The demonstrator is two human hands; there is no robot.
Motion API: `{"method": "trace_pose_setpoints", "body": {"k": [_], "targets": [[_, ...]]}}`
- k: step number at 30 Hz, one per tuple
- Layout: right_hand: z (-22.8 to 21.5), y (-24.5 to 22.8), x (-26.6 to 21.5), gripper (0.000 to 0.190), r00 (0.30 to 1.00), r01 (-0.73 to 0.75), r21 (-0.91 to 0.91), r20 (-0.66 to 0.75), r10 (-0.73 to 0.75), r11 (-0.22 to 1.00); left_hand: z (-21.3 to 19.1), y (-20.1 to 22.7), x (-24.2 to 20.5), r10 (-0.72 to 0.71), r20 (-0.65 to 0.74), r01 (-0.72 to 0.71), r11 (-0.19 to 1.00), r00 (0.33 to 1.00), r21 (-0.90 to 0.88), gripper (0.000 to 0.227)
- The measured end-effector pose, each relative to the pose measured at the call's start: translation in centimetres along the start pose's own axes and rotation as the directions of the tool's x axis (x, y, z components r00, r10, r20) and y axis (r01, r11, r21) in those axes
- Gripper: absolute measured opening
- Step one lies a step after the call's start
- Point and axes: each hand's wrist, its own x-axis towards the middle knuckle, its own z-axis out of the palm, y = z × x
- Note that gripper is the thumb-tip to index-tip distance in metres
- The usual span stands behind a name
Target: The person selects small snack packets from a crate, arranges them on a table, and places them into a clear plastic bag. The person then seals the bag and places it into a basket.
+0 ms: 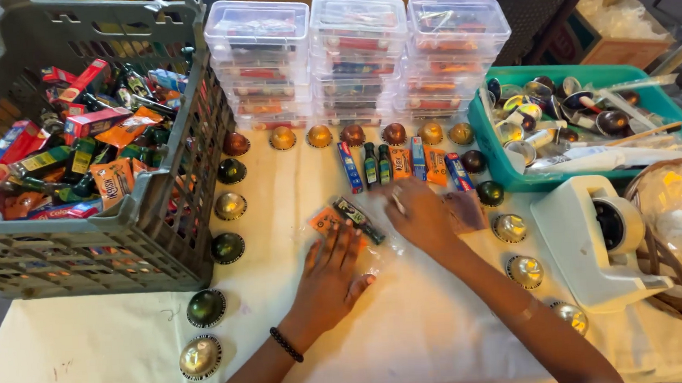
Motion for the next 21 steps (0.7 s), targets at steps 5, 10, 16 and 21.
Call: {"method": "trace_pose_setpoints", "body": {"k": [5, 10, 16, 21], "targets": [[5.8, 1.9, 5.4, 0.029, 0.999, 0.009, -0.352, 0.033, 0.003, 0.936, -1.7, 0.3, 0.2, -0.090, -0.099, 0.088, 0.996, 0.991, -0.024, 0.062], [8.3, 3.1, 6.1, 0.034, 0.983, -0.008, -0.602, 0.141, 0.116, 0.798, -1.1, 0.3, -0.3, -0.022, -0.096, 0.035, 0.990, 0.995, 0.134, 0.054], [0.0, 0.3, 2.0, 0.023, 0.984, -0.137, -0.273, -0.147, 0.099, 0.952, -4.1, 2.7, 0.1, -0.025, -0.161, 0.026, 1.000, 0.987, 0.004, 0.052], [-5.4, -3.2, -8.0, 0.022, 0.897, -0.428, -0.049, -0.146, 0.418, 0.902, -2.7, 4.5, -0.9, 0.085, -0.113, -0.083, 0.996, 0.990, 0.015, 0.044]]}}
